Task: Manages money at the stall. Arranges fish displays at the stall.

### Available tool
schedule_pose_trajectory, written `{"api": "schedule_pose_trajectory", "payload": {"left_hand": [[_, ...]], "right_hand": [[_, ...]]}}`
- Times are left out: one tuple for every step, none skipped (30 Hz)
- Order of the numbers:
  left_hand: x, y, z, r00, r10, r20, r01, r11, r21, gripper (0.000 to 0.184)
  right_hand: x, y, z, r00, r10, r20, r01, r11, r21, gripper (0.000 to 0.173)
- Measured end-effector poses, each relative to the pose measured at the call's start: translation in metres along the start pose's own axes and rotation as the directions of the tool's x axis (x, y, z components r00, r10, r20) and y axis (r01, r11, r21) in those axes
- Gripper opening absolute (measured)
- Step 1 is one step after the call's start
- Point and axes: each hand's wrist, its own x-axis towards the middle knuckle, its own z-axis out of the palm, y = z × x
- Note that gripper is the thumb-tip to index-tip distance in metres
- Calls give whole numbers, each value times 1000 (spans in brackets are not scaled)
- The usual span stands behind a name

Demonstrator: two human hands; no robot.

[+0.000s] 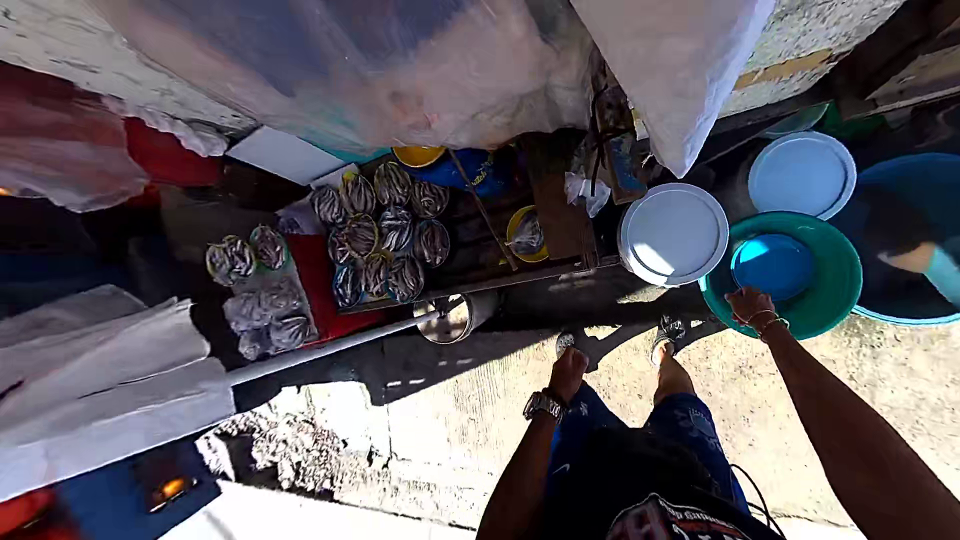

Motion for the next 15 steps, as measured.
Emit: {"api": "schedule_pose_trajectory", "payload": {"left_hand": [[-4,5,5,1000,-7,-8,7,1000,-25,37],[-7,9,8,1000,-13,-12,13,999,-41,37],[-10,10,9,1000,-16,-15,16,999,-52,36],[-13,8,9,1000,-16,-23,14,998,-64,35],[-16,4,10,999,-14,-39,11,997,-80,34],[-18,-1,11,998,-11,-59,5,995,-101,33],[-17,-6,12,997,-3,-76,-6,992,-123,32],[-11,-11,13,996,12,-90,-24,990,-140,31],[1,-18,16,994,36,-102,-52,987,-154,29],[13,-26,23,995,41,-89,-55,986,-160,29],[23,-36,29,998,29,-51,-37,988,-152,29],[38,-41,32,1000,18,-5,-18,991,-131,31],[52,-42,36,999,7,42,-3,995,-99,34],[58,-43,41,996,-3,94,10,997,-73,36],[63,-43,44,991,4,132,4,998,-57,38]], "right_hand": [[4,3,-4,1000,6,1,-6,1000,-23,45],[7,5,-7,1000,17,1,-17,999,-39,45],[10,7,-7,1000,31,3,-31,998,-46,45],[12,8,-6,999,51,6,-51,998,-44,46],[15,9,-2,997,77,8,-77,997,-31,47],[19,10,3,995,104,8,-104,995,-6,49],[24,8,8,992,128,11,-128,991,23,52],[32,3,14,989,148,16,-148,987,58,56],[43,-4,18,986,165,24,-166,980,105,60],[56,-8,26,983,179,35,-182,970,158,63],[67,-9,40,981,192,40,-196,955,222,66],[80,-15,51,978,208,33,-208,930,303,68],[92,-23,60,974,225,26,-217,896,387,68],[97,-27,71,969,244,32,-231,857,461,68],[102,-30,80,965,257,42,-241,821,518,67]]}}
